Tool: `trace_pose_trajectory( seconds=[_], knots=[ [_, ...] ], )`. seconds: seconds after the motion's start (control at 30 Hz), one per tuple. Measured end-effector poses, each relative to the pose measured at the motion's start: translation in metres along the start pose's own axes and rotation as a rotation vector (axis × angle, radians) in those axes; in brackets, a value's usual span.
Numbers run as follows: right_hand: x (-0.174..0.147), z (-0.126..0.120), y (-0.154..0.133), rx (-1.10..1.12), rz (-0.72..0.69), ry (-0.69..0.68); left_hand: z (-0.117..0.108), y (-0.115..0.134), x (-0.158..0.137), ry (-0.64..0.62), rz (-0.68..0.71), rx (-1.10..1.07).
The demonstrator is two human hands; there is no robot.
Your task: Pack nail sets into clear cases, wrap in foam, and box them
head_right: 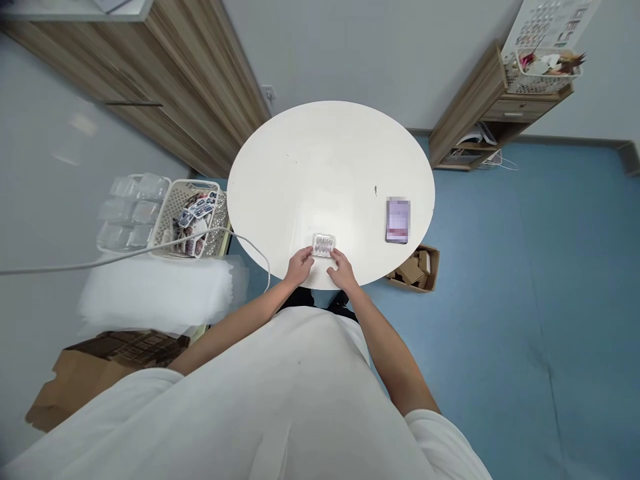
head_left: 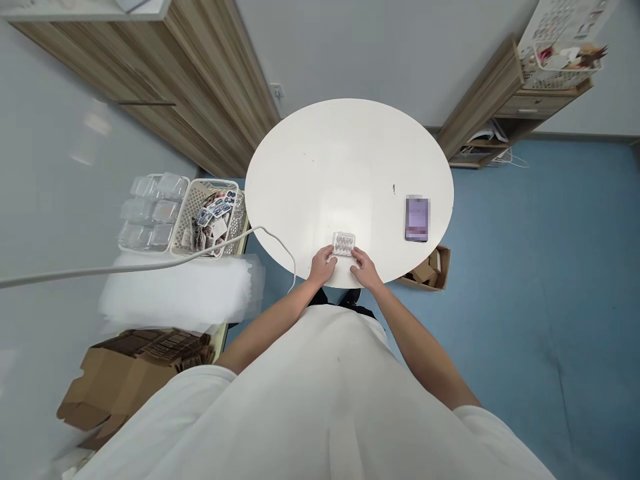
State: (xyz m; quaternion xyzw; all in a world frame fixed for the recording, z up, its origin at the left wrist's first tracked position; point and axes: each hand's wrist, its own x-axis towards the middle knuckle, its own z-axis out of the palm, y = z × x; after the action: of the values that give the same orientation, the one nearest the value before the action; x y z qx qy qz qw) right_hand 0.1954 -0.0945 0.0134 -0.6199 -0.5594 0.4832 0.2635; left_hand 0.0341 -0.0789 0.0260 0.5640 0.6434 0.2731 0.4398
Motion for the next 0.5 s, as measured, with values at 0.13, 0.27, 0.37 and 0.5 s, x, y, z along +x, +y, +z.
trace_pose_trajectory(
  seconds=[0.13, 0.27, 0.37, 0.5],
  knots=[
    [0.006, 0.005, -0.002, -0.076, -0.034, -0.013, -0.003, -0.004, 0.004, -0.001, -0.010, 0.035],
    [0.016, 0.008, -0.004, -0.158, -0.006, -0.019, -0.004, -0.007, 0.016, -0.025, 0.015, 0.083],
    [0.019, 0.008, -0.006, -0.250, -0.002, -0.007, -0.005, -0.008, 0.023, -0.064, 0.069, 0.156],
    [0.010, 0.010, -0.008, -0.498, -0.117, 0.066, -0.014, -0.014, 0.020, -0.080, 0.168, 0.292]
  ],
)
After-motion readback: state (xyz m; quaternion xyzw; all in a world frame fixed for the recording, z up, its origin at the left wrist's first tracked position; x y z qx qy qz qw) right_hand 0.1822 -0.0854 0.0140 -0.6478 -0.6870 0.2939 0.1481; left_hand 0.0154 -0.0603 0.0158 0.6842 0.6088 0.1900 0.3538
